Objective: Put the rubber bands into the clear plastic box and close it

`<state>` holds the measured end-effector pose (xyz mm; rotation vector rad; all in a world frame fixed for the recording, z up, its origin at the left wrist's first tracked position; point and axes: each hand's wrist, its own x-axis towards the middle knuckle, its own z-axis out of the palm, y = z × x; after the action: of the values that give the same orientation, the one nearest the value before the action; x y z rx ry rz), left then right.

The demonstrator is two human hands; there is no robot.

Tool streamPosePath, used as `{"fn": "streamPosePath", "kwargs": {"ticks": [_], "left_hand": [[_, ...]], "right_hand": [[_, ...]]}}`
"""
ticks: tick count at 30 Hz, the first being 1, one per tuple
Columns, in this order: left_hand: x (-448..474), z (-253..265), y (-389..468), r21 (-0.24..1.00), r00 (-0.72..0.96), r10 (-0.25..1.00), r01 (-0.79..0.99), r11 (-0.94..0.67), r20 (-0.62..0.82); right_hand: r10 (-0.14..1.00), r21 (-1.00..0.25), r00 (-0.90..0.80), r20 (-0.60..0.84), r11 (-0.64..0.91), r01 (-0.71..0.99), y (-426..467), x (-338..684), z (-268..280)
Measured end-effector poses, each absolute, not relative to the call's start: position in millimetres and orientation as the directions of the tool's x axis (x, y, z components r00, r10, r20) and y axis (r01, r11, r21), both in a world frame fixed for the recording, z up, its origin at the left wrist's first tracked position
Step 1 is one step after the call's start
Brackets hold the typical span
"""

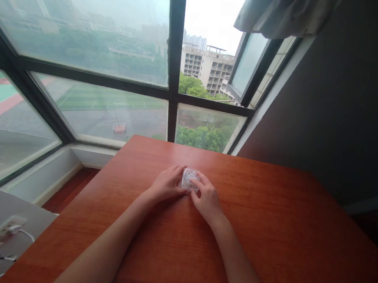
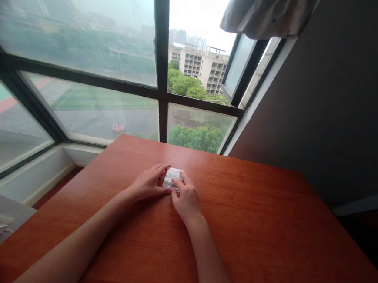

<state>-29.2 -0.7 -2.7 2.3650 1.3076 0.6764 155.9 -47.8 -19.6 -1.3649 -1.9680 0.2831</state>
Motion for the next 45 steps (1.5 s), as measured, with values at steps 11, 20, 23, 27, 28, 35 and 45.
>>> {"fn": "streamPosePath", "kwargs": {"ticks": [11,20,23,27,28,35,45], "left_hand": [[-35.6,2.2,2.0,0.547,0.534,0.82,0.632,-0.549,0.205],[-37.2,4.6,3.6,0.591,0.554,0.815,0.606,-0.533,0.168],[-36.6,2.4,3.8,0.584,0.547,0.82,0.615,-0.53,0.168],[-36.3,1.0,4.0,0.573,0.54,0.825,0.628,-0.526,0.166],[-36.2,1.2,3.9,0.571,0.54,0.826,0.631,-0.526,0.163],[-35.3,2.7,2.9,0.561,0.537,0.825,0.635,-0.531,0.173],[-35.1,-1.1,4.4,0.585,0.497,0.85,0.643,-0.494,0.172]], "right_hand": [[0.873,-0.49,-0.253,0.418,0.451,0.746,-48.8,158.0,-14.3],[0.879,-0.452,-0.287,0.381,0.448,0.772,-50.4,157.2,-10.4],[0.881,-0.459,-0.272,0.388,0.441,0.771,-50.0,157.1,-11.7],[0.893,-0.489,-0.247,0.378,0.418,0.765,-49.8,156.7,-12.9],[0.897,-0.497,-0.238,0.372,0.409,0.765,-49.9,156.5,-13.0],[0.93,-0.633,-0.144,0.339,0.339,0.696,-48.7,156.1,-13.8],[0.921,-0.7,-0.151,0.36,0.373,0.609,-39.9,167.5,-17.0]]}}
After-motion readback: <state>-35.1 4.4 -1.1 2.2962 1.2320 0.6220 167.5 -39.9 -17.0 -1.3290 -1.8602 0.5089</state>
